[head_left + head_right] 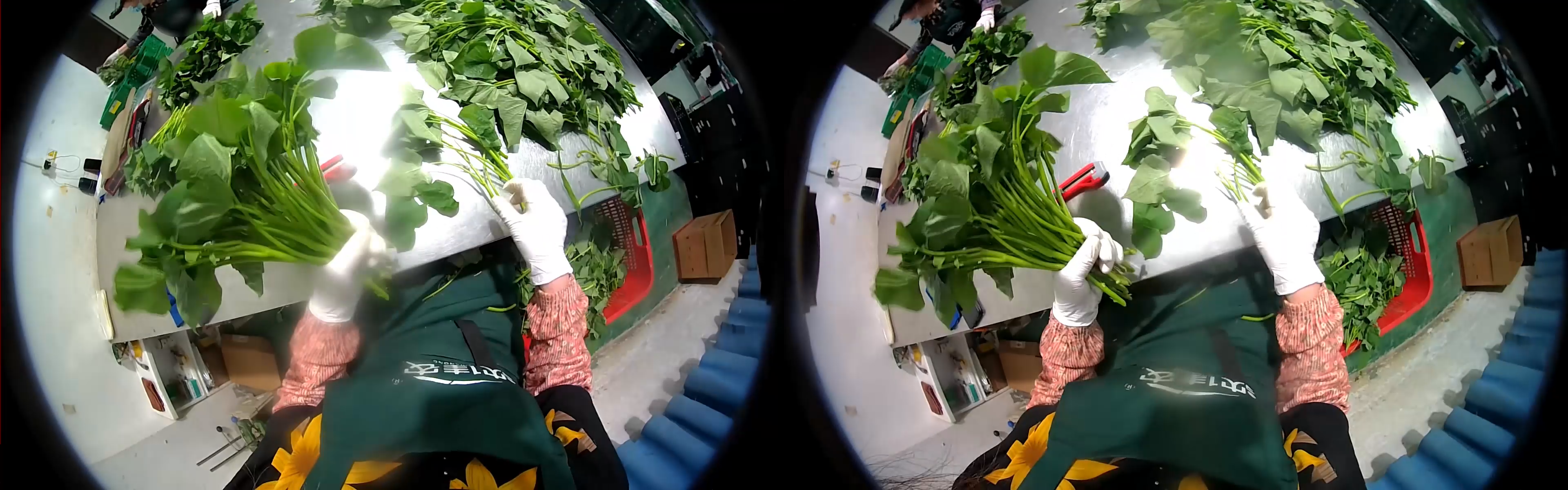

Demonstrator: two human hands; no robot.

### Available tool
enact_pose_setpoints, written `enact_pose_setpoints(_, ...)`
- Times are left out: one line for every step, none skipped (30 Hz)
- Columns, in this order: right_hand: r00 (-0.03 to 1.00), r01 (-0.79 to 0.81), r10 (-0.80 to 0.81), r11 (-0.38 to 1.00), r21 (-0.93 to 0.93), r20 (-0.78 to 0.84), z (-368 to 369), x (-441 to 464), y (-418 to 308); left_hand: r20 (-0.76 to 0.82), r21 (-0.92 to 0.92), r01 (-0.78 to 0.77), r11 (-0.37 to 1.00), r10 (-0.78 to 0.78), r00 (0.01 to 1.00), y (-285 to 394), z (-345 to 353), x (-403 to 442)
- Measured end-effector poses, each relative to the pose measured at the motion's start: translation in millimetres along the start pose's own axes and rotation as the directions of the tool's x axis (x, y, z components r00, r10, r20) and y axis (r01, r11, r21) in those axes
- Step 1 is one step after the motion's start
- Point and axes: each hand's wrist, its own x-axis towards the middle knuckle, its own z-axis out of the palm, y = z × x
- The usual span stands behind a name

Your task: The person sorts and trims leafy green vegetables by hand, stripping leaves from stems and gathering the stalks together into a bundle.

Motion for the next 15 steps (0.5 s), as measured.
enact_pose_setpoints(0.997, 0.072, -0.068, 0.985, -0.157, 0.028, 2.5, -1.2, 5.7, 0.035, -0.019, -0.011, 1.000, 0.012, 0.999, -2.4, 0.5, 2.8)
enact_pose_setpoints(0.992, 0.125, -0.128, 0.955, -0.268, 0.005, 14.4, -3.7, 10.3, 0.069, -0.039, -0.023, 0.999, 0.026, 0.997, -5.9, 0.0, 5.1)
enact_pose_setpoints(0.984, 0.163, -0.173, 0.968, -0.189, -0.041, 22.2, -2.5, 11.3, 0.069, -0.056, -0.029, 0.998, 0.033, 0.997, -10.2, -0.8, 5.0)
enact_pose_setpoints(0.972, 0.207, -0.217, 0.972, -0.109, -0.090, 26.9, 0.0, 11.8, 0.067, -0.073, -0.037, 0.997, 0.042, 0.997, -12.2, -1.0, 4.1)
enact_pose_setpoints(0.998, -0.055, 0.042, 0.957, 0.284, 0.051, 24.3, 2.6, 14.8, 0.063, -0.089, -0.018, 0.996, 0.023, 0.998, -10.8, -1.3, 3.0)
enact_pose_setpoints(0.933, -0.352, 0.222, 0.735, 0.580, 0.284, 10.2, 7.7, 0.8, 0.046, -0.078, -0.036, 0.996, 0.040, 0.998, -11.0, -3.0, 3.4)
enact_pose_setpoints(0.963, -0.268, 0.148, 0.580, 0.769, 0.224, 1.2, 12.6, -15.1, 0.030, -0.063, -0.053, 0.997, 0.055, 0.998, -11.3, -5.8, 3.8)
enact_pose_setpoints(0.948, -0.319, 0.184, 0.499, 0.806, 0.262, -8.8, 17.3, -24.7, 0.020, -0.048, -0.070, 0.996, 0.071, 0.997, -10.3, -7.2, 4.8)
enact_pose_setpoints(0.952, -0.307, 0.147, 0.485, 0.819, 0.269, -15.1, 22.2, -30.2, -0.025, -0.071, -0.059, 0.996, 0.057, 0.998, -7.5, -4.7, 4.3)
enact_pose_setpoints(0.955, -0.293, 0.111, 0.473, 0.831, 0.274, -19.0, 25.6, -33.4, -0.032, -0.088, -0.058, 0.994, 0.055, 0.998, -4.7, -2.4, 4.4)
enact_pose_setpoints(0.953, -0.296, 0.087, 0.458, 0.838, 0.289, -19.6, 27.3, -35.2, -0.038, -0.106, -0.056, 0.993, 0.053, 0.998, -2.6, -0.2, 4.5)
enact_pose_setpoints(0.950, -0.300, 0.060, 0.445, 0.844, 0.305, -20.4, 29.6, -40.4, -0.046, -0.125, -0.056, 0.991, 0.050, 0.998, -1.2, 1.3, 4.5)
enact_pose_setpoints(0.945, -0.318, 0.058, 0.390, 0.864, 0.322, -23.1, 30.3, -49.6, -0.058, -0.132, -0.054, 0.990, 0.047, 0.997, -4.3, -0.9, 5.1)
enact_pose_setpoints(0.945, -0.312, 0.037, 0.394, 0.864, 0.324, -25.9, 31.5, -58.9, -0.072, -0.139, -0.053, 0.989, 0.044, 0.996, -7.4, -3.7, 5.8)
enact_pose_setpoints(0.949, -0.296, 0.025, 0.425, 0.856, 0.316, -23.4, 32.3, -61.9, -0.067, -0.162, -0.036, 0.986, 0.026, 0.997, -7.3, -3.1, 4.7)
